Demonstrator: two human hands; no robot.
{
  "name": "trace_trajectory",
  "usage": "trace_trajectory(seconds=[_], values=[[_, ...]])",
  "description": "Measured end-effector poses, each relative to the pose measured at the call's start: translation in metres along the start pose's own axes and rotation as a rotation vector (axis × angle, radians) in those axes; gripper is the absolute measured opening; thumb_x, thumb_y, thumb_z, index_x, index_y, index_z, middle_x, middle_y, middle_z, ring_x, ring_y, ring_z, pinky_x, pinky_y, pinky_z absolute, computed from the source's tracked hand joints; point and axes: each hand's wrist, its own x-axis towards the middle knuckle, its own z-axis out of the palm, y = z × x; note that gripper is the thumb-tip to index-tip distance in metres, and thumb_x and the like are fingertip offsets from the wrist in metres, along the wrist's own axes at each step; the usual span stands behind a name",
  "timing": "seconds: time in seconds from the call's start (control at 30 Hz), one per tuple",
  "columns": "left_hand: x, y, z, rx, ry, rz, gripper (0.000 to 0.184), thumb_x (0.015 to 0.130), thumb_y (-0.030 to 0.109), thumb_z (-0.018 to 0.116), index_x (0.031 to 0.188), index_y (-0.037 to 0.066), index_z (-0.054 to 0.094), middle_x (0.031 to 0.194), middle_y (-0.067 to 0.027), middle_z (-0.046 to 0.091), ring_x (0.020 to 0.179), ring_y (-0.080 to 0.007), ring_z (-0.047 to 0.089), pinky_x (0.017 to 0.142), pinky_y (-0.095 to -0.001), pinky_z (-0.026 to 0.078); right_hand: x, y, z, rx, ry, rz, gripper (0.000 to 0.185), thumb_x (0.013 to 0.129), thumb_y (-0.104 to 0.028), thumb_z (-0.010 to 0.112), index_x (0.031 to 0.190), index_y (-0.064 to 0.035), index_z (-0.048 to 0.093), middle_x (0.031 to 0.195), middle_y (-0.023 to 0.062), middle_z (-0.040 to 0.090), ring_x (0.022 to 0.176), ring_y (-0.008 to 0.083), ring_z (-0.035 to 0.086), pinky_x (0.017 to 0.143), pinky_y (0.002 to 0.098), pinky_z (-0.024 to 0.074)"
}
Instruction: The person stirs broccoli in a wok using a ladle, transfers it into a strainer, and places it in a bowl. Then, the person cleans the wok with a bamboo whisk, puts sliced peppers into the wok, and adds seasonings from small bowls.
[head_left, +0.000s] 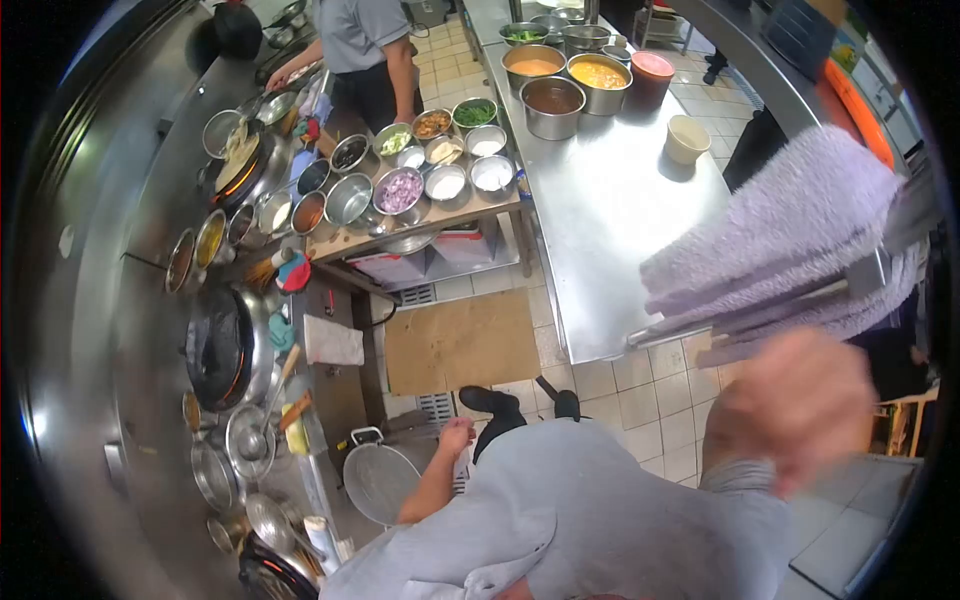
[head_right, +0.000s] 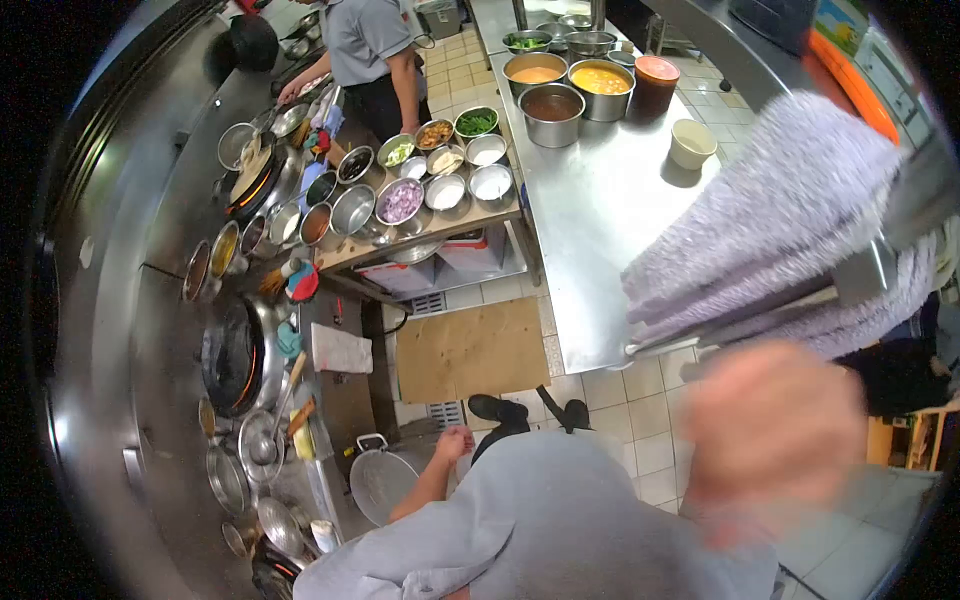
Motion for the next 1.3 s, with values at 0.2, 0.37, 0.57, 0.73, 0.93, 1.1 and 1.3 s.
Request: trace_trajectory(seconds=[0.2,0.37,0.57,0.73,0.93,1.1,1.3], values=[[-0.017,-0.053,0.058,0.476,0.129,0.208,0.023,0.089,0.027,0.063,0.095,0.005,0.068,0.100,-0.0158,0.073,0.097,-0.0318,0.069,0.085,-0.0388,0.053,0.001,0.026,-0.030,-0.400,0.517,-0.265,0.071,0.098,-0.029,0.059,0.148,0.0080,0.024,0.143,0.0269,0.045,0.133,0.0270,0.051,0.114,0.0407,0.0404],[-0.051,-0.032,0.075,0.518,0.176,0.151,0.025,0.087,0.030,0.066,0.096,0.006,0.069,0.097,-0.0159,0.073,0.098,-0.0329,0.069,0.084,-0.0400,0.053,-0.005,0.038,0.003,-0.483,0.526,0.072,0.058,0.101,-0.028,0.055,0.145,0.0043,0.035,0.138,0.0211,0.053,0.128,0.0250,0.055,0.114,0.0379,0.0403],[-0.081,-0.060,0.077,0.667,0.051,0.184,0.029,0.084,0.032,0.065,0.093,0.005,0.070,0.100,-0.0193,0.072,0.099,-0.0368,0.068,0.086,-0.0424,0.054,-0.003,0.039,-0.008,-0.513,0.533,0.036,0.065,0.098,-0.024,0.058,0.146,0.0070,0.028,0.140,0.0252,0.049,0.130,0.0288,0.052,0.113,0.0386,0.0416],[-0.071,-0.081,0.079,0.615,0.067,0.087,0.033,0.086,0.032,0.059,0.092,0.003,0.073,0.105,-0.0254,0.070,0.106,-0.0398,0.065,0.092,-0.0451,0.052,-0.001,0.037,-0.009,-0.579,0.510,0.006,0.072,0.096,-0.021,0.061,0.148,0.0093,0.022,0.141,0.0285,0.045,0.132,0.0320,0.050,0.113,0.0392,0.0427],[-0.073,-0.065,0.087,0.730,0.102,0.336,0.031,0.085,0.033,0.059,0.085,0.004,0.071,0.100,-0.0245,0.069,0.102,-0.0403,0.065,0.090,-0.0460,0.053,0.014,0.033,-0.019,-0.742,0.484,-0.066,0.080,0.093,-0.017,0.064,0.150,0.0120,0.015,0.143,0.0326,0.041,0.134,0.0358,0.047,0.112,0.0400,0.0441],[-0.084,-0.042,0.097,0.674,0.111,0.300,0.031,0.084,0.032,0.059,0.094,0.004,0.069,0.097,-0.0224,0.070,0.097,-0.0394,0.067,0.088,-0.0460,0.053,0.037,0.026,-0.021,-0.926,0.453,-0.134,0.088,0.091,-0.013,0.067,0.151,0.0142,0.009,0.145,0.0359,0.038,0.136,0.0389,0.044,0.111,0.0406,0.0452],[-0.084,-0.049,0.088,0.663,0.140,0.210,0.033,0.084,0.032,0.058,0.094,0.003,0.069,0.098,-0.0235,0.070,0.097,-0.0398,0.067,0.087,-0.0466,0.053,0.036,-0.008,0.032,-0.795,0.489,-0.026,0.097,0.089,-0.017,0.072,0.152,0.0142,0.005,0.147,0.0380,0.034,0.137,0.0431,0.042,0.112,0.0419,0.0451]])
